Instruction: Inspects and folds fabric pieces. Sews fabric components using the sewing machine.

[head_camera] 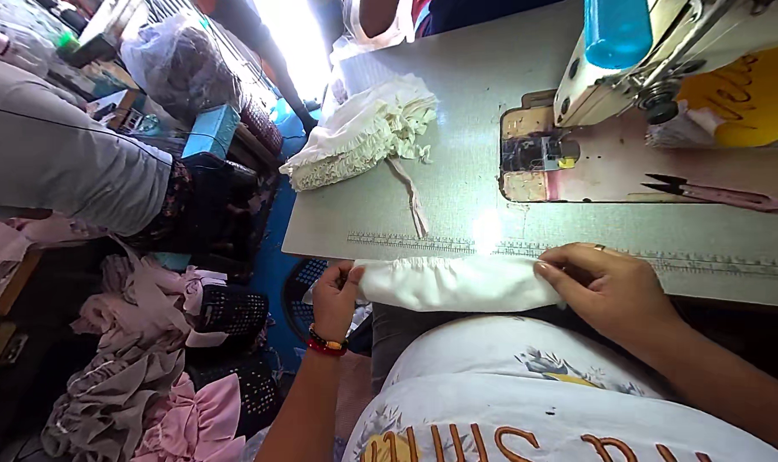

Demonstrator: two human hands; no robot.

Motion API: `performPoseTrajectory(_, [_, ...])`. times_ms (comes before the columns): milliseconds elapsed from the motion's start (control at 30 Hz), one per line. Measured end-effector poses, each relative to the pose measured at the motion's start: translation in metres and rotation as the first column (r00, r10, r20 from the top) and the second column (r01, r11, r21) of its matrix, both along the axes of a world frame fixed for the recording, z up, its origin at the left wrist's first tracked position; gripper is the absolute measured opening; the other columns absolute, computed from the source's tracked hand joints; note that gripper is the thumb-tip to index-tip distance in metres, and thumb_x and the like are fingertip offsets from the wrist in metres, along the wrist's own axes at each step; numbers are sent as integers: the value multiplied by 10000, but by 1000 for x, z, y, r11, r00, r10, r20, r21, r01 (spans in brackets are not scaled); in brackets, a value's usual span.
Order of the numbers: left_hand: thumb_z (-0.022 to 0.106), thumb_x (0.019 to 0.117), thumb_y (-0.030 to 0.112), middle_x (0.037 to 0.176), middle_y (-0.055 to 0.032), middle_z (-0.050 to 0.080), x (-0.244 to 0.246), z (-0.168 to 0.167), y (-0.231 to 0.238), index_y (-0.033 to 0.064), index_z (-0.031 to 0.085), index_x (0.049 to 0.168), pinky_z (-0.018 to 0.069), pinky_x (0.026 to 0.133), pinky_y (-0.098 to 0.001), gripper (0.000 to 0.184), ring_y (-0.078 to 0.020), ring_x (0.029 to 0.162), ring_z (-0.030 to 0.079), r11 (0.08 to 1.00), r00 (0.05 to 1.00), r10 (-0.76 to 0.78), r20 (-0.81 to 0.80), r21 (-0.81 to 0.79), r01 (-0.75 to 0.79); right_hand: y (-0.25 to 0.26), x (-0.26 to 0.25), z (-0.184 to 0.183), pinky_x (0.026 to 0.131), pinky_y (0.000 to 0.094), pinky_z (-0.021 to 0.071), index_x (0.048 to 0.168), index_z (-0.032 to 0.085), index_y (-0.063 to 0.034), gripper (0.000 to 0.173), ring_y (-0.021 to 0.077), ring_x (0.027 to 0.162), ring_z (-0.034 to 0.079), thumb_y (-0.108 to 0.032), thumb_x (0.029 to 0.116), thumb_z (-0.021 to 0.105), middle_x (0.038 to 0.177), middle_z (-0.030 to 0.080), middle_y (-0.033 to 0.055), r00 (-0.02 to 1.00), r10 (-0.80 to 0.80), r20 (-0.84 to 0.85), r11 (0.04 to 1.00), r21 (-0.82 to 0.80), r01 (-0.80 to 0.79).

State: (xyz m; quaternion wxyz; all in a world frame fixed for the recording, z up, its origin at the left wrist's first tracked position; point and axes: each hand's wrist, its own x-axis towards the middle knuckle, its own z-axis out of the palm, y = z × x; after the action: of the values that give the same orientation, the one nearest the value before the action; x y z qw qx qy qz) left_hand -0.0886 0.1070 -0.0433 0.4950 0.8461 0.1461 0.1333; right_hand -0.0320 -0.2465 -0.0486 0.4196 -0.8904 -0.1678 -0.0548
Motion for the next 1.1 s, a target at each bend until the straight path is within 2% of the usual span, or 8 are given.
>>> performPoseTrajectory(100, [681,970,169,875,-103,711,13,11,0,-8,724,1061,550,740,-343,204,-149,763,662,928,996,59,-67,371,-31,9,-4,2,667,364,548,967,748,-54,309,187,726,662,-285,981,544,863,716,111,1000,-7,-4,995,-96,6])
performPoseTrajectory(233, [672,988,204,967,-222,709,35,13,11,-22,714,1086,541,806,-599,250,-382,870,692,819,988,26,-155,570,68,31,-7,0,575,544,521,844,696,-3,277,363,688,679,-218,960,566,763,670,172,996,-40,86,966,-253,60])
performPoseTrajectory(467, [676,976,197,942,-230,667,43,4,13,-53,688,1073,512,770,-526,268,-349,839,643,844,991,21,-133,533,54,26,-7,-3,539,397,481,791,673,-50,237,216,594,597,-242,925,637,654,596,66,984,-168,64,959,-219,178])
performPoseTrajectory(767, [683,978,263,913,-173,656,49,8,17,-28,677,1068,486,746,-487,305,-279,795,614,861,976,49,-213,504,67,29,3,8,520,408,453,817,637,-68,202,213,592,582,-230,937,652,658,559,50,977,-207,-56,934,-307,181])
performPoseTrajectory(900, [549,1029,236,1025,-284,658,47,-1,17,-102,635,1020,465,960,-569,349,-426,1046,629,803,968,-202,148,591,77,23,10,7,577,429,506,860,671,-37,228,243,654,627,-220,971,590,732,624,99,983,-180,-46,945,-284,160])
performPoseTrajectory(967, [489,1088,303,1133,-137,634,54,14,11,14,543,1058,515,991,-347,296,-189,1134,633,867,900,-285,329,489,95,18,17,5,581,429,507,879,687,-32,263,249,652,627,-243,980,567,743,638,108,982,-186,15,951,-247,184])
performPoseTrajectory(1033, [516,1082,327,1032,52,626,69,40,-4,106,512,1129,523,842,-165,226,43,944,613,920,849,-303,432,365,143,13,27,4,573,424,504,878,692,-37,287,241,642,621,-269,985,562,745,645,104,983,-170,70,962,-206,181])
performPoseTrajectory(1100, [545,1069,254,915,138,570,91,67,-18,162,497,1151,507,752,-125,133,107,809,562,924,819,-346,458,318,212,8,38,3,605,425,515,912,698,-41,287,235,669,624,-280,990,559,784,656,108,987,-146,61,975,-159,154])
